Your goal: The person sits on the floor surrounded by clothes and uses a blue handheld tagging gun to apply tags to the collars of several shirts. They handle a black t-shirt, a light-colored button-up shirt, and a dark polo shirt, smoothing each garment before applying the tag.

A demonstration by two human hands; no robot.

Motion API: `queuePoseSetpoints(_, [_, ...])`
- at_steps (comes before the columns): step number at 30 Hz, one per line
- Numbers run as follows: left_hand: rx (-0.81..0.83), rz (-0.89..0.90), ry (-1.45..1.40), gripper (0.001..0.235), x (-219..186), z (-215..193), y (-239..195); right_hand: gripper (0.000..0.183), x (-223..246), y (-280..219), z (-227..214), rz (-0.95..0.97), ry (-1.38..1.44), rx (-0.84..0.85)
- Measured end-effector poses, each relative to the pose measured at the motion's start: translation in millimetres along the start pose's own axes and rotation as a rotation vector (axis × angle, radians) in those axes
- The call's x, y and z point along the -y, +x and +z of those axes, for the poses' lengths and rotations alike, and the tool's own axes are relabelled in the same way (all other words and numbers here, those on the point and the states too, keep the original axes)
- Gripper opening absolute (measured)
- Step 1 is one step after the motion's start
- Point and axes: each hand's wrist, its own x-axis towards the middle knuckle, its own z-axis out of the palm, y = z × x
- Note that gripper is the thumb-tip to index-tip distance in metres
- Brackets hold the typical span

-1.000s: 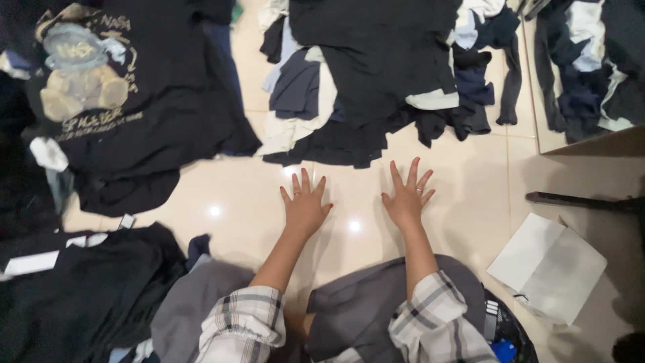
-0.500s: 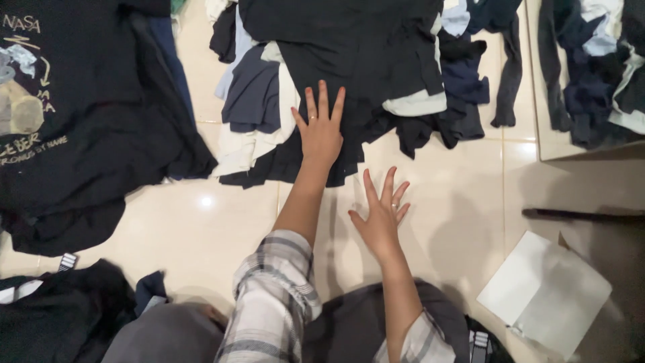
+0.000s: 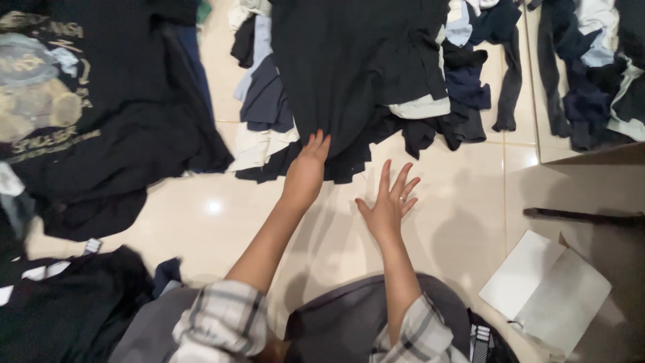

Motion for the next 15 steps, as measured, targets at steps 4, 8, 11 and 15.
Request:
queuePoseSetpoints(4, [0.036,0.041,-0.098,0.055,-12,-54,-79,0.121,12,-8,11,-0.099,-0.008,-0.131])
queuePoseSetpoints(8, [0.129,0.103,-0.147,0.054,-23,-76,-145,0.123,21,-11,27,-0.261,-0.025,-0.296])
queuePoseSetpoints(11, [0.205,0.168,-0.134,0.055,-24,-84,-195,0.122,16,-12,31,-0.336,-0.001,-0.409])
queuePoseSetpoints(15, [0.382,0.149,-0.114,0.057,-27,-113,-247,0.07,12,-27,1,-0.415,-0.093,-0.34])
